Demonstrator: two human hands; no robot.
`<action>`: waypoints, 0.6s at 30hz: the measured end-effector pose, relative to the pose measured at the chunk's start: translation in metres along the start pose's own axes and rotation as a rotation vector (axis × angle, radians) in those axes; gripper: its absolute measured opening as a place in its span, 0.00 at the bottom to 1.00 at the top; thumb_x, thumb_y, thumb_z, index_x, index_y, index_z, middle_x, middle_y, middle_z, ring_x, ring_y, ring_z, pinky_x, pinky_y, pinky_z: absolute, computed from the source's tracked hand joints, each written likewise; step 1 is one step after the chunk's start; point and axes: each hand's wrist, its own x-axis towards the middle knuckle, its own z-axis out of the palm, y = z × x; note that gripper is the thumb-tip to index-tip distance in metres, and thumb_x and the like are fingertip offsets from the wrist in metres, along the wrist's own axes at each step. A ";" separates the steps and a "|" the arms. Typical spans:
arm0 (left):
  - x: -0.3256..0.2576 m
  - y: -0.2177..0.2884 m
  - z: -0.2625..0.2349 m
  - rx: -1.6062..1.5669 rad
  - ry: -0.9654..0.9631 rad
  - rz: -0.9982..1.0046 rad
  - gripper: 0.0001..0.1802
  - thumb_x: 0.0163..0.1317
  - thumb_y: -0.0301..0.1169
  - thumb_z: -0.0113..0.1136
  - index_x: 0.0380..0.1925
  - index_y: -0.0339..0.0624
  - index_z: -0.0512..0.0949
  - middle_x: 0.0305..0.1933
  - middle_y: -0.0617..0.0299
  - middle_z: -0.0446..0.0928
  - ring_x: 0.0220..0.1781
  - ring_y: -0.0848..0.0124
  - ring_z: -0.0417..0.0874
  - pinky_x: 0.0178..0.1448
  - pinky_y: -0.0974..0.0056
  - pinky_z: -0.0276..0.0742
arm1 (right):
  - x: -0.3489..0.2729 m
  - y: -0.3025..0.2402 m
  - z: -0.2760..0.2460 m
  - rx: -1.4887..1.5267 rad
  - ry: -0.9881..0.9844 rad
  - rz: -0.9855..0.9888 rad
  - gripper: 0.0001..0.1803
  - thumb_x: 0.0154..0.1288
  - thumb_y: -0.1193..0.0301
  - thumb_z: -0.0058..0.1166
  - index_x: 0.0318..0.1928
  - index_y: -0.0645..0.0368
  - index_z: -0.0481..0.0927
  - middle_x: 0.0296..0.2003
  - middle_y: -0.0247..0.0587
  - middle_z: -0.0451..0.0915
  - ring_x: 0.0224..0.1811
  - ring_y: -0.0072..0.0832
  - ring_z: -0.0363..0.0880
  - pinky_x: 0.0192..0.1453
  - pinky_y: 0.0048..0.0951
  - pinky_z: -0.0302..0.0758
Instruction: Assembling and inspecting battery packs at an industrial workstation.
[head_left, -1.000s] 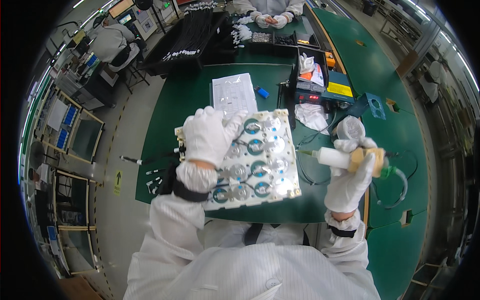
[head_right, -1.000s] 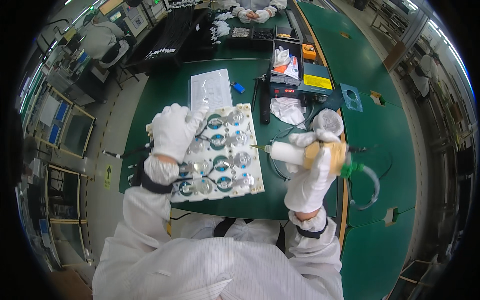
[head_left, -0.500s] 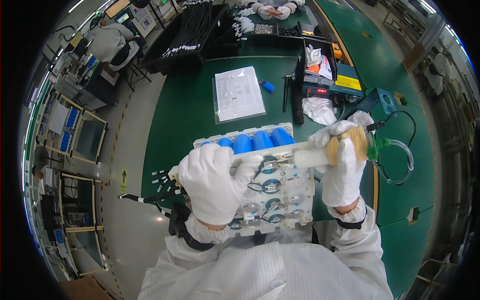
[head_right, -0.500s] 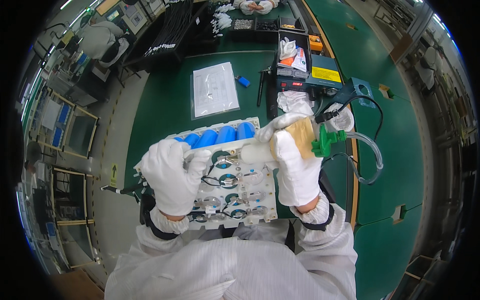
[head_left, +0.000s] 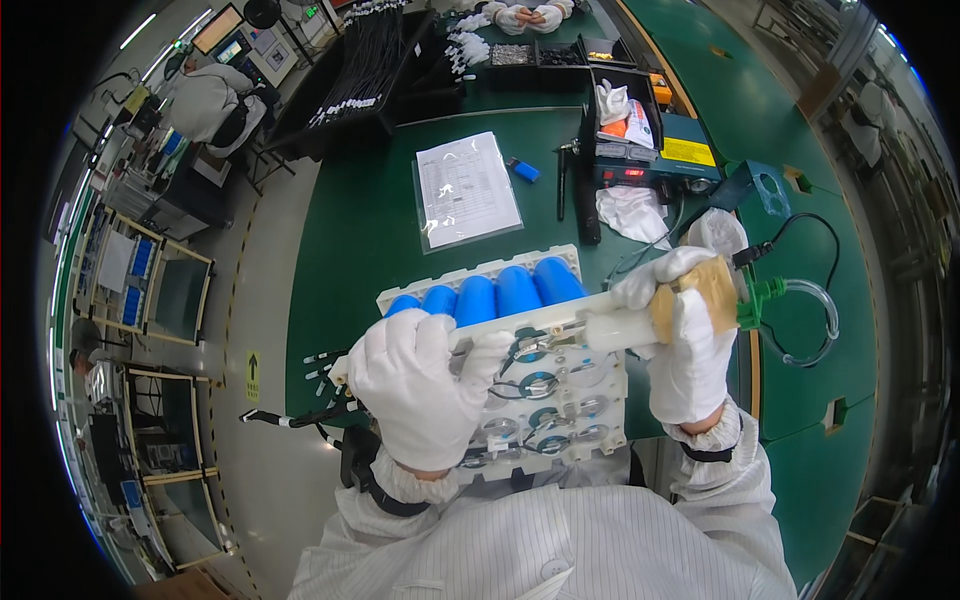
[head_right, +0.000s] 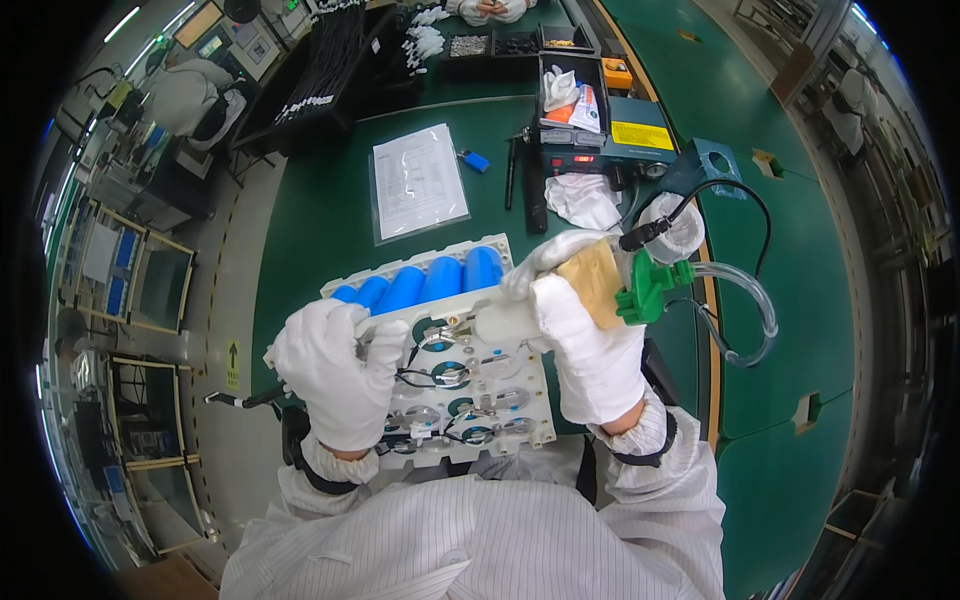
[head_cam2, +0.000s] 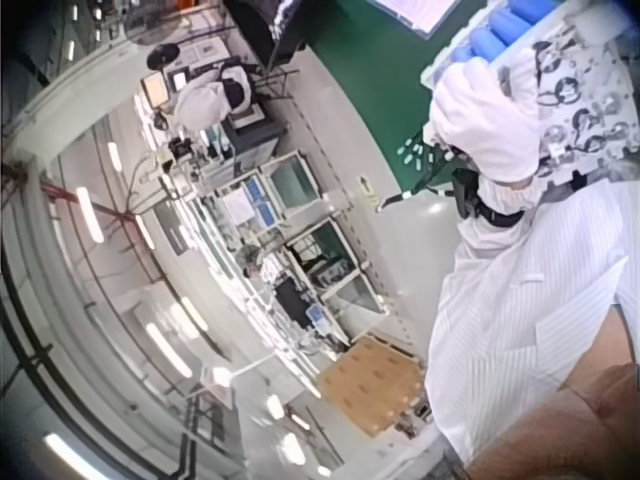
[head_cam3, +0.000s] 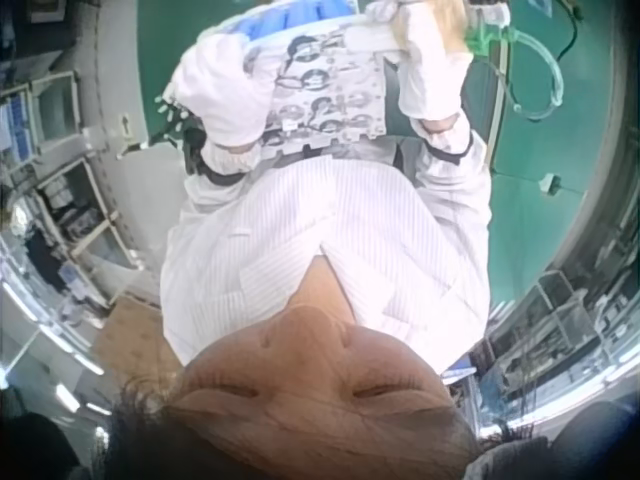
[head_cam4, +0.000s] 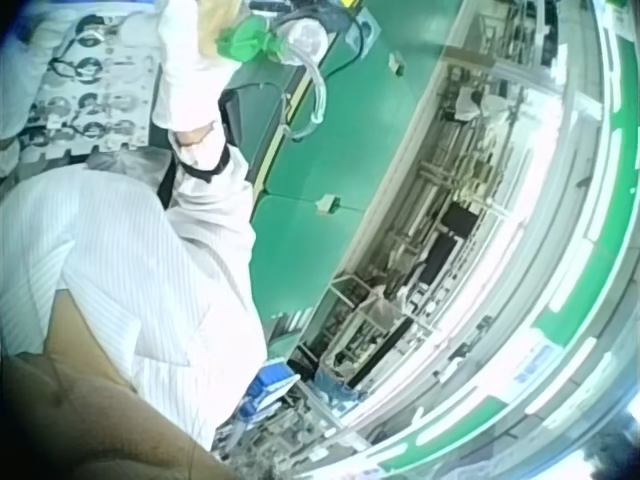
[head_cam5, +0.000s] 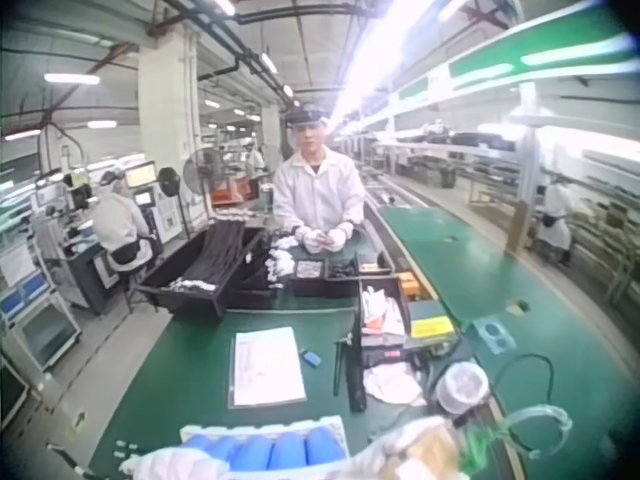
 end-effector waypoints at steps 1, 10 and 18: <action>0.000 0.000 0.001 0.002 0.005 0.002 0.22 0.59 0.51 0.59 0.24 0.42 0.73 0.27 0.59 0.70 0.31 0.58 0.73 0.36 0.54 0.66 | 0.000 -0.001 0.000 -0.015 0.007 0.014 0.15 0.61 0.69 0.59 0.45 0.58 0.71 0.35 0.38 0.76 0.39 0.25 0.77 0.47 0.31 0.77; -0.003 -0.001 -0.002 -0.015 -0.005 -0.005 0.23 0.59 0.53 0.58 0.24 0.43 0.73 0.28 0.59 0.70 0.31 0.57 0.73 0.35 0.54 0.65 | 0.013 -0.036 0.020 -0.329 0.036 0.169 0.17 0.53 0.72 0.67 0.42 0.61 0.76 0.36 0.35 0.77 0.36 0.19 0.76 0.42 0.23 0.75; -0.004 0.000 -0.002 -0.048 0.011 -0.038 0.23 0.55 0.54 0.60 0.23 0.44 0.73 0.28 0.60 0.69 0.31 0.58 0.72 0.34 0.54 0.64 | 0.017 -0.031 0.052 -0.639 -0.325 0.280 0.14 0.49 0.71 0.69 0.33 0.59 0.77 0.27 0.27 0.77 0.28 0.17 0.74 0.34 0.20 0.72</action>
